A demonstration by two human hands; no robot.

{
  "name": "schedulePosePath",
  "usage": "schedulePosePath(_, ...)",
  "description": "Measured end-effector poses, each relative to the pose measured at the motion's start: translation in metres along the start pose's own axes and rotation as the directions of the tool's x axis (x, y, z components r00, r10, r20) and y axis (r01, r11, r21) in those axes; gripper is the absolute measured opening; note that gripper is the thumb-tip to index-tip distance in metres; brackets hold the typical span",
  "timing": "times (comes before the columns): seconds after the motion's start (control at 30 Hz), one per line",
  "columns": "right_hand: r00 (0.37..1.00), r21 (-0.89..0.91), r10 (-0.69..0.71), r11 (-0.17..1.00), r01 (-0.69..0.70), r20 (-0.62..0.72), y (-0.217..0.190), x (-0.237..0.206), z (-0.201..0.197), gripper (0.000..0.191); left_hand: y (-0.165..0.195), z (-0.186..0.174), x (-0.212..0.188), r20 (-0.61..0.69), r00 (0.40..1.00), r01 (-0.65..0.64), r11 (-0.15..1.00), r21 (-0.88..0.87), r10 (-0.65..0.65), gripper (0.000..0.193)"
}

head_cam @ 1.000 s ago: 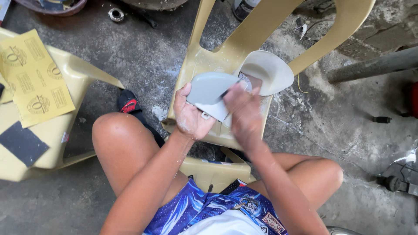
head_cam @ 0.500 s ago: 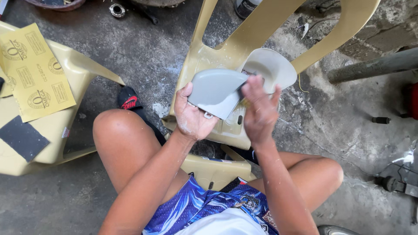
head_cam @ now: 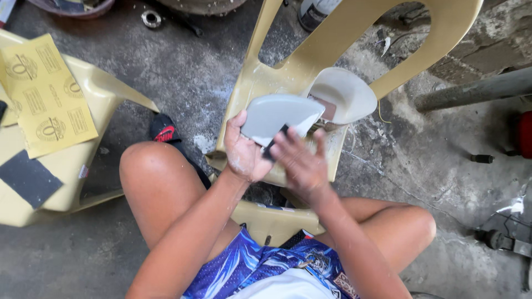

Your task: The person sits cross-legged on a plastic chair and sands a white plastic part using a sanding block. They repeatedly dip the sanding block into a bucket of water and continue sanding the surface of the part.

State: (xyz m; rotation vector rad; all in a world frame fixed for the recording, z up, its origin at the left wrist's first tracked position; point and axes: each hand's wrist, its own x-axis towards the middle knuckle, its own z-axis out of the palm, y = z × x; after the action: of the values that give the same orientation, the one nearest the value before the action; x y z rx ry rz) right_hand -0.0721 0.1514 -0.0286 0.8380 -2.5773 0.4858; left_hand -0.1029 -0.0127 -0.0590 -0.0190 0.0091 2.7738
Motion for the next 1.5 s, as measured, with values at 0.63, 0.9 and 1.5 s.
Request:
schedulePosePath(0.63,0.999,-0.044,0.024,0.999,-0.026,-0.045,0.007,-0.006,-0.002,0.054,0.003,0.003,0.0,0.054,0.998,-0.016,0.996,-0.093,0.021,0.064)
schedulePosePath(0.9,1.0,0.032,0.013,0.999,-0.014,0.008,0.009,0.003,-0.002,0.047,0.0,0.004,0.002,-0.03,0.999,-0.031,0.999,0.032,0.032,0.065)
schedulePosePath(1.5,1.0,0.015,-0.004,1.0,0.004,-0.021,0.014,0.0,0.004,0.051,0.002,0.006,-0.001,-0.009,1.0,0.001,1.0,-0.019,-0.001,0.066)
